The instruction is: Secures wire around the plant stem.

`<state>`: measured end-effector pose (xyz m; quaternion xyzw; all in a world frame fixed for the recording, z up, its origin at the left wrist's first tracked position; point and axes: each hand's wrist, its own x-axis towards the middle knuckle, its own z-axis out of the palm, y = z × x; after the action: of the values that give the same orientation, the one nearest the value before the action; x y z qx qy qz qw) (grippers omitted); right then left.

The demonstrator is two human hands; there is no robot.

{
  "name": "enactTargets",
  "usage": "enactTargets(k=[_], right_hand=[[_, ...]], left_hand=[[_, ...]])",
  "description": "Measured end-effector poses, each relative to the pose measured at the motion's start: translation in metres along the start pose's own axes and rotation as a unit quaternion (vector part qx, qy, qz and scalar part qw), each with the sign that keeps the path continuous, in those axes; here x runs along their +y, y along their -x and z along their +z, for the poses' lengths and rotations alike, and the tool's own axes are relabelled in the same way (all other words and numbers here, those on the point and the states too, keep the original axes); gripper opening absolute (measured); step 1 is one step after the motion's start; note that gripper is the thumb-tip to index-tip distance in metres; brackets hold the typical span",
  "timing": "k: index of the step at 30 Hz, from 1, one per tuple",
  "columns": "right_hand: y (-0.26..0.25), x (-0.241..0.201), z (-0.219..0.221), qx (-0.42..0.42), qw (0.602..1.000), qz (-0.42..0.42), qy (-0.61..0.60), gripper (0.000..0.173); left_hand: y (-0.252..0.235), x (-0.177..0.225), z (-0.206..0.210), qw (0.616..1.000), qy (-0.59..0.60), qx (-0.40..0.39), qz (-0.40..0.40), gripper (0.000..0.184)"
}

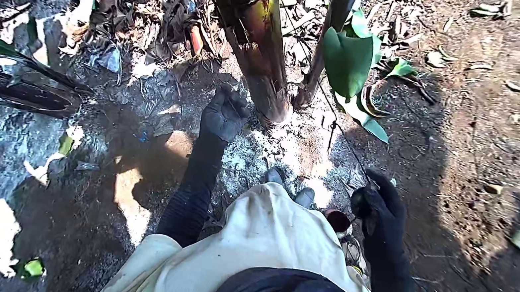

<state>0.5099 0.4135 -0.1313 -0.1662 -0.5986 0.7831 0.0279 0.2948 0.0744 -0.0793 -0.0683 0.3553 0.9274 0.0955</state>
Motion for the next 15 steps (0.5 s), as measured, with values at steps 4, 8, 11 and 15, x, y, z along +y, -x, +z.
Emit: enactTargets(k=[4,8,11,15], right_hand=[[0.003,-0.025,-0.034,-0.069,0.975,-0.100,-0.184,0.031],[-0.007,-0.061,-0.016,-0.082,0.964,-0.169,-0.186,0.026],[-0.027,-0.059,0.003,0.028,0.967,-0.252,-0.021,0.022],[-0.040,-0.045,0.018,0.093,0.973,-0.205,0.045,0.024]], left_hand=[[-0.001,-0.032,0.025,0.997,-0.032,-0.031,-0.059,0.042],[0.007,-0.069,0.061,0.989,-0.111,-0.031,-0.095,0.027],[0.018,-0.098,0.089,0.981,-0.138,-0.047,-0.132,0.023],[0.040,-0.137,0.118,0.962,-0.184,-0.081,-0.182,0.025]])
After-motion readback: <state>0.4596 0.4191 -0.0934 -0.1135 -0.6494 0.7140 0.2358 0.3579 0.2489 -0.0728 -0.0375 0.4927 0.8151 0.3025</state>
